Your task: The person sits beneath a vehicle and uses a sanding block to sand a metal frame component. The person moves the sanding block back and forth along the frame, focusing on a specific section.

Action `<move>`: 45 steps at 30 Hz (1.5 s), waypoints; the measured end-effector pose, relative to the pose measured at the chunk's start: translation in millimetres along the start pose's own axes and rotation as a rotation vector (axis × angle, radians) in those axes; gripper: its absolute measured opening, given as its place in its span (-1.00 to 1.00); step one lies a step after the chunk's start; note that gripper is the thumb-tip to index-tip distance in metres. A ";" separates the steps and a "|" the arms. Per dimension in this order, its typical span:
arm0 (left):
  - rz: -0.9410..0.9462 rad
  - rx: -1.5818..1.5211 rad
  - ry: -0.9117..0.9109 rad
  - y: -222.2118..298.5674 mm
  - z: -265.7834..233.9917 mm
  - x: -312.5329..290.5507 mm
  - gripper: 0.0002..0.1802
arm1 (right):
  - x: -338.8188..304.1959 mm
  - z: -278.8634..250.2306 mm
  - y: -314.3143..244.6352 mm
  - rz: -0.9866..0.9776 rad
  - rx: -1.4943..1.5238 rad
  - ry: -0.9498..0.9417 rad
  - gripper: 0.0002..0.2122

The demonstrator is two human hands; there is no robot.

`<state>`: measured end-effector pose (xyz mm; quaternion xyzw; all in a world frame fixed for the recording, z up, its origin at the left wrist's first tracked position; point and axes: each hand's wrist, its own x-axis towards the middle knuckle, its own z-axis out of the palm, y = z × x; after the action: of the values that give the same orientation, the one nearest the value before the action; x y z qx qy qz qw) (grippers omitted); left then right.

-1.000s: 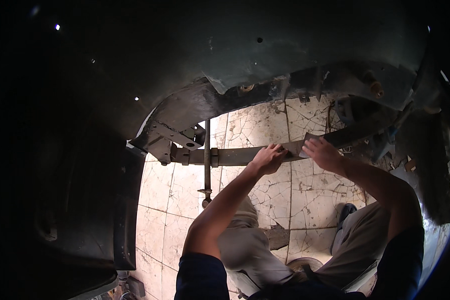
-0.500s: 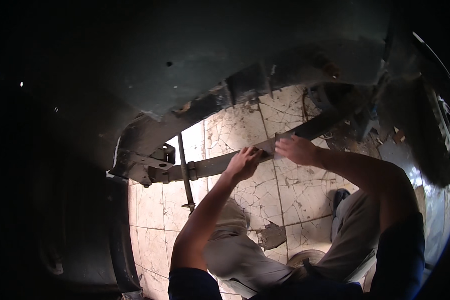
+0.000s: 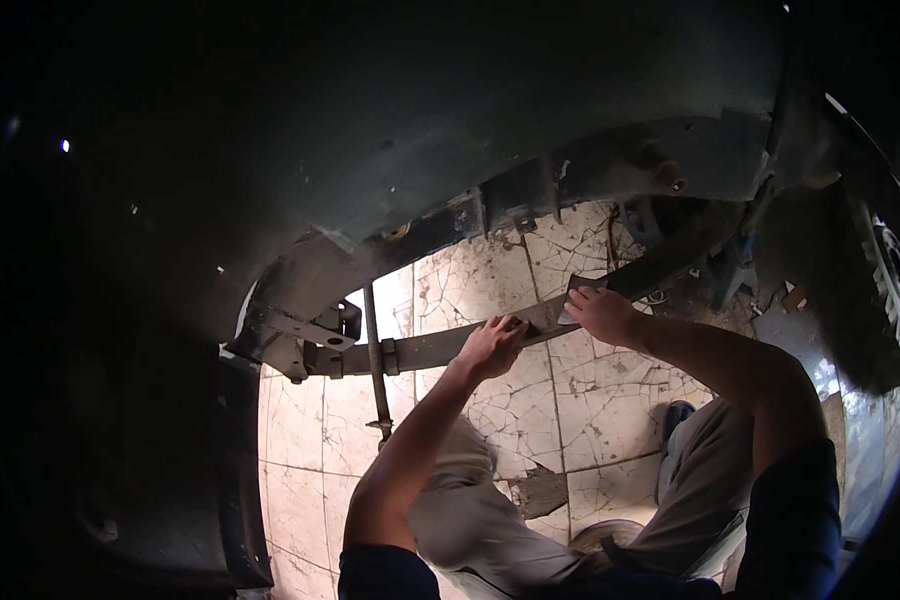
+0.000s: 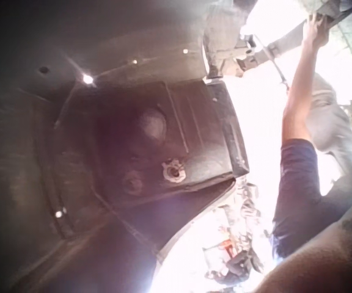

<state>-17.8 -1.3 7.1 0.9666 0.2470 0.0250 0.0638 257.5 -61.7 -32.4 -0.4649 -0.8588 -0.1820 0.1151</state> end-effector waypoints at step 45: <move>-0.044 0.027 -0.057 -0.2 2.8 -0.1 -0.43 | 2.5 -15.4 -7.3 -0.068 -0.045 -0.077 -0.74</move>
<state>-17.7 -1.5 4.3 0.9621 0.2665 -0.0071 0.0582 250.4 -69.9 -19.0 -0.4444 -0.8737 -0.1870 0.0654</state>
